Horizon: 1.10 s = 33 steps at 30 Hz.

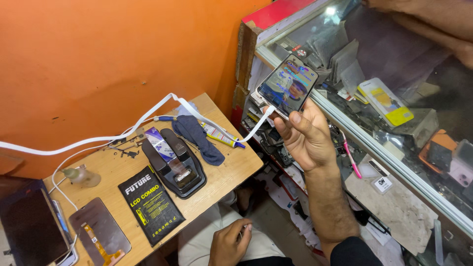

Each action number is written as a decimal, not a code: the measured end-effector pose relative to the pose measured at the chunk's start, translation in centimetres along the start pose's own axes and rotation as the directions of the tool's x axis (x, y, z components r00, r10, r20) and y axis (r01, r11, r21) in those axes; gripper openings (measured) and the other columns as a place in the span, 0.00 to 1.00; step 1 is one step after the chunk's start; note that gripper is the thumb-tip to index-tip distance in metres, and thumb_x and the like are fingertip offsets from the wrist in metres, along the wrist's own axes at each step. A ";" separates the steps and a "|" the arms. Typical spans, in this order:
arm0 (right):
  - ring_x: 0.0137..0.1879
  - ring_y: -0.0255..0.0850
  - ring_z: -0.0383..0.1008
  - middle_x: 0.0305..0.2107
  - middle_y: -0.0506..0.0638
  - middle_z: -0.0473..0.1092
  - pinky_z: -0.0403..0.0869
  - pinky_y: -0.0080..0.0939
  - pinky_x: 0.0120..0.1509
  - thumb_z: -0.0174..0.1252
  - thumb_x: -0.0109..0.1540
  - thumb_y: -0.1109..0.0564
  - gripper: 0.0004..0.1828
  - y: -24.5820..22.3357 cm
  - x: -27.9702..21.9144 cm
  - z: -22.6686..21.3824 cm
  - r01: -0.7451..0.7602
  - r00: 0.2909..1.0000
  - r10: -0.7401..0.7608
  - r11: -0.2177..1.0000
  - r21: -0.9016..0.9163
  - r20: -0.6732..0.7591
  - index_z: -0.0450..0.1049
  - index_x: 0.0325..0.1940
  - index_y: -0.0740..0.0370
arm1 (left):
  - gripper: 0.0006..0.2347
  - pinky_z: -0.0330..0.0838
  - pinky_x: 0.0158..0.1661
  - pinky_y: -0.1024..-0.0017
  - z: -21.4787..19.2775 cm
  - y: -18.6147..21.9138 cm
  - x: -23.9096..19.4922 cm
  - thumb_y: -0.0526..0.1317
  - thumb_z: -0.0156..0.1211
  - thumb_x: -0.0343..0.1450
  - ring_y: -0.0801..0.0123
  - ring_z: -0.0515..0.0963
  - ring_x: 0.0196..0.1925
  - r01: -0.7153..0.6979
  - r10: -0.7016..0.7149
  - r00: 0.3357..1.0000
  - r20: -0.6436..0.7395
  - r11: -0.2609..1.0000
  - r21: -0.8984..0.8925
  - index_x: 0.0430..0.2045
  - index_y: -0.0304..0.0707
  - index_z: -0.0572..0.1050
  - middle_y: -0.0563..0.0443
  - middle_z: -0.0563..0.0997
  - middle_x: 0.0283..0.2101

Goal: The person wipes the back and sides of a smartphone with a cloth, then peels off a protective film from the screen. They continue wiping the screen and edges, then connect a charging cable to the phone and inspect the display while it powers on.

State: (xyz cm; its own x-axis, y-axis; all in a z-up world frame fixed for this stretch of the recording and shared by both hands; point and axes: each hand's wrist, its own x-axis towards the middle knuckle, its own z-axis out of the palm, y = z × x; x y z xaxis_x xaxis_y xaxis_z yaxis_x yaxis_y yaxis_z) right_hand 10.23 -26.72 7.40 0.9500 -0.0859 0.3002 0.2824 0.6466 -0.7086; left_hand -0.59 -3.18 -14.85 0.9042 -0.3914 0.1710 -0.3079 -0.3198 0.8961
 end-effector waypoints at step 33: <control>0.64 0.45 0.71 0.60 0.61 0.65 0.73 0.48 0.70 0.65 0.59 0.72 0.46 10.3 -12.5 3.7 0.050 0.991 -0.092 0.929 -0.366 -0.098 0.47 0.75 0.66 | 0.12 0.73 0.54 0.60 -13.5 17.3 6.3 0.37 0.65 0.73 0.59 0.79 0.45 -0.296 0.514 0.851 -0.111 0.642 0.707 0.47 0.30 0.76 0.45 0.79 0.40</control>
State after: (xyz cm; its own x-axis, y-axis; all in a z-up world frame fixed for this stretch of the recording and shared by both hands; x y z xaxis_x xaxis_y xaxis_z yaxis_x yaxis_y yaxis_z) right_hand 0.72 -16.16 -1.26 0.9284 -0.2187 0.3004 0.3590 0.3190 -0.8771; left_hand 3.82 0.45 7.26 0.6437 -0.4017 0.6513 -0.6747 -0.6996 0.2353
